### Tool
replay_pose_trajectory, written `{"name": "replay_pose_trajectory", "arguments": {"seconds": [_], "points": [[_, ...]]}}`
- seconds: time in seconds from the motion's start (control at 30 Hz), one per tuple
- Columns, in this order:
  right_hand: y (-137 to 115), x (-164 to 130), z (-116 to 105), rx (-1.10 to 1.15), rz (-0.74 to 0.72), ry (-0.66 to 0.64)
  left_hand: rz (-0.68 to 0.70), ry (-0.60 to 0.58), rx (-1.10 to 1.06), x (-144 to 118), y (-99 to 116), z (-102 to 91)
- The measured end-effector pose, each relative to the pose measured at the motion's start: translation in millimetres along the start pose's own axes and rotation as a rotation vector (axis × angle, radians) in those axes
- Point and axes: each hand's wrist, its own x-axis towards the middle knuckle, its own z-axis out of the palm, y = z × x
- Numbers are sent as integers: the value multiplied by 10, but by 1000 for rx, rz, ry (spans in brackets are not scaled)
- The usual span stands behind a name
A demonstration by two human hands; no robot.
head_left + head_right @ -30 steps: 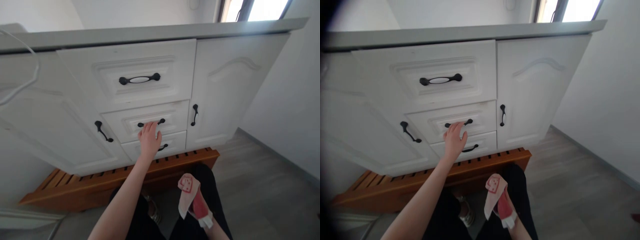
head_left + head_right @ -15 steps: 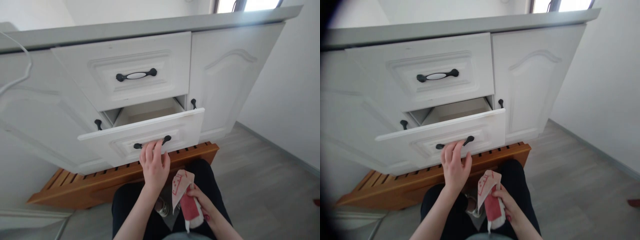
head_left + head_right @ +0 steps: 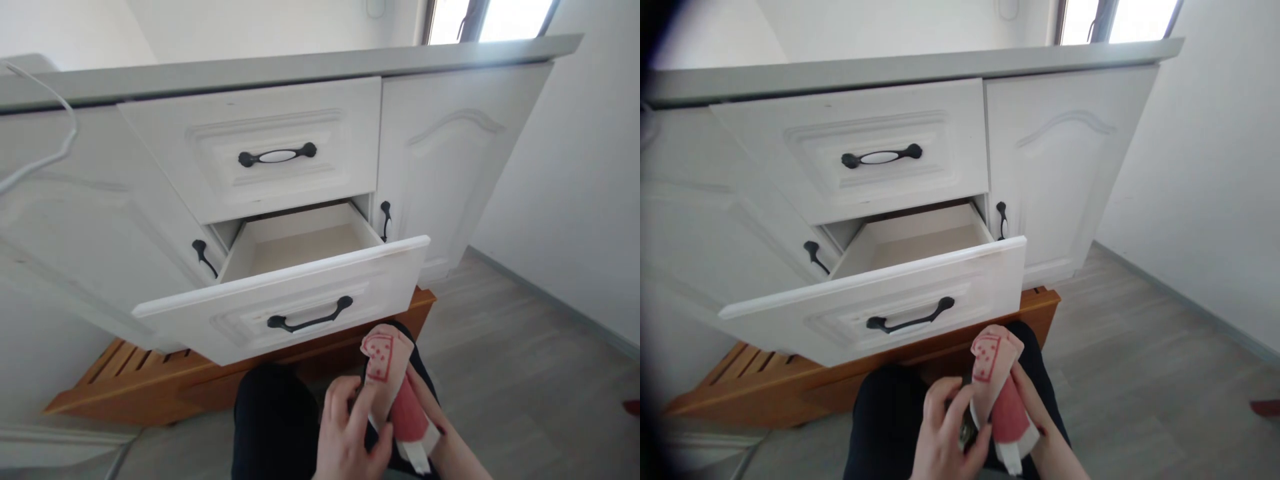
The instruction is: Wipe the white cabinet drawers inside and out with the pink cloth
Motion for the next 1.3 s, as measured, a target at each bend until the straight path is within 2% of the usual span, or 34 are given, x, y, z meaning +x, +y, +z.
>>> {"name": "replay_pose_trajectory", "arguments": {"seconds": [0.07, 0.17, 0.27, 0.33, 0.47, 0.53, 0.67, 0.8, 0.97, 1.13, 1.2, 1.3], "points": [[-49, 6, 73, 9, 18, 7, -128, -123, -92, -157, 1, 120], [-62, 10, 164, 9, 3, 28, -252, -189, -148, -190, -21, 187], [-13, 22, 181, -20, 39, 32, -365, -164, -146, -102, -86, 139], [22, 42, 158, -80, 32, 65, -377, -126, -174, -50, -133, 88], [81, 81, 142, -215, -107, 157, -407, -78, -267, -37, -138, 63], [141, 87, 190, -203, -150, 203, -459, -122, -336, -55, -87, 103], [334, 60, 342, 18, 13, 193, -635, -249, -469, -71, -24, 215], [460, 19, 387, 217, 228, 185, -819, -225, -534, -138, -137, 263], [538, -1, 359, 264, 373, 108, -878, -216, -518, -296, -266, 235], [628, -61, 332, 190, 528, 21, -925, -165, -523, -381, -307, 169], [654, -78, 305, 130, 533, -6, -932, -167, -526, -401, -302, 148], [669, -73, 310, 17, 422, -20, -909, -180, -536, -410, -256, 122]]}}
